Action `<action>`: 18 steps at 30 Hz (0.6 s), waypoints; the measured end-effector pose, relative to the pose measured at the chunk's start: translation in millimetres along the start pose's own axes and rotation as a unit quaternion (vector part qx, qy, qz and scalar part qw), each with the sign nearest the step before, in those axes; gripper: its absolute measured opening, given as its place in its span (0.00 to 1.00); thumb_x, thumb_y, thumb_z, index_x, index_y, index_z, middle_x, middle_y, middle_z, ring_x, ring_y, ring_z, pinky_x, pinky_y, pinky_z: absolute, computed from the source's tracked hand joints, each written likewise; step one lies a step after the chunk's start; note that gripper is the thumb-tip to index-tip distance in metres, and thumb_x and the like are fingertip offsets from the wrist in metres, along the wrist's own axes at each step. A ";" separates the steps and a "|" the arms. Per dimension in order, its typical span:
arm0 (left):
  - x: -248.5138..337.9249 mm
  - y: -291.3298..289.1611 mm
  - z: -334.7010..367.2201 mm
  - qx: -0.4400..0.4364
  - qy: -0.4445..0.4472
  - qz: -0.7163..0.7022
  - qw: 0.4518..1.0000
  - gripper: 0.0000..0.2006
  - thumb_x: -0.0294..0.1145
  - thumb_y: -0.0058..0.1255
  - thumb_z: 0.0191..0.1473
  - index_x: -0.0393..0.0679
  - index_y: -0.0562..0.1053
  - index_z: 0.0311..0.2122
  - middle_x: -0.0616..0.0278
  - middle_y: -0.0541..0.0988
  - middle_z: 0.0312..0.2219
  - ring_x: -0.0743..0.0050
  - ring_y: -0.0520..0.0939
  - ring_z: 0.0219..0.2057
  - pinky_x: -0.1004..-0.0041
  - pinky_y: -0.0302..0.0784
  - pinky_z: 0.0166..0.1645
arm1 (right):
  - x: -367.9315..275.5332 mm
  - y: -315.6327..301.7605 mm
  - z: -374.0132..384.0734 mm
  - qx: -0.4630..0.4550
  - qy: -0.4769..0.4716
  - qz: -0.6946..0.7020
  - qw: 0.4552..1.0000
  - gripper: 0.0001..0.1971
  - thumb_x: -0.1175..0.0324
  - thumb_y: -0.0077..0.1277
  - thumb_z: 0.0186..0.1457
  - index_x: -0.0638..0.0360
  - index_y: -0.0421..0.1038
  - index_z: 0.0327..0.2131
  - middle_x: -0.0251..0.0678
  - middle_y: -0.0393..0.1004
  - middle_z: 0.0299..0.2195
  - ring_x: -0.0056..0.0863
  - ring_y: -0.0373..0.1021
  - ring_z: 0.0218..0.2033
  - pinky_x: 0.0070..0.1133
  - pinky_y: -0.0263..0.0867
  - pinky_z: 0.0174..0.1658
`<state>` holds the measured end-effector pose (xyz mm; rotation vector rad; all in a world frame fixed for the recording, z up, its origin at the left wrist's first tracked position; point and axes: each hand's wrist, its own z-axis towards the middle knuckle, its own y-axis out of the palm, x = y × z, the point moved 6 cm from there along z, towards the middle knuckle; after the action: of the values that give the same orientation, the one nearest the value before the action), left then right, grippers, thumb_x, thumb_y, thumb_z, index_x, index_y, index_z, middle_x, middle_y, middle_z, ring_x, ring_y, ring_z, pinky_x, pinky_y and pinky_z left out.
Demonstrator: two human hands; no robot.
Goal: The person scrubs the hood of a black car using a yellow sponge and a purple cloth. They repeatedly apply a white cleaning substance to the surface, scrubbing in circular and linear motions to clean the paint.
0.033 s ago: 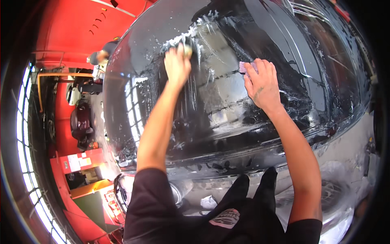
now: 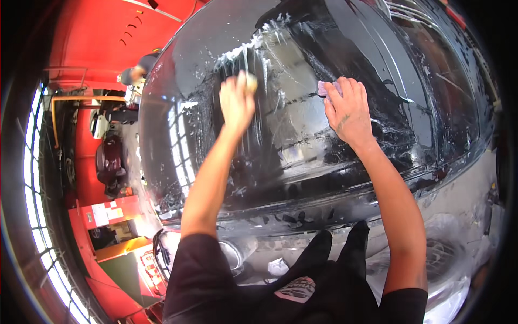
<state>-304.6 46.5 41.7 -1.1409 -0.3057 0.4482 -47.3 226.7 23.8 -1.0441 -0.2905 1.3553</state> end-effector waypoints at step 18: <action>56.6 -26.4 -56.1 -0.009 0.050 -0.054 0.997 0.39 0.20 0.58 0.44 0.36 0.71 0.68 0.41 0.76 0.50 0.38 0.76 0.48 0.49 0.72 0.53 | 4.8 -0.7 -0.3 -0.003 0.017 -0.008 1.000 0.22 0.65 0.59 0.60 0.56 0.74 0.58 0.48 0.71 0.55 0.49 0.66 0.60 0.49 0.59 0.69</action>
<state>-224.9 20.3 44.5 -1.1538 -0.2836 0.2921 -45.5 230.9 22.3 -1.0666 -0.2763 1.3213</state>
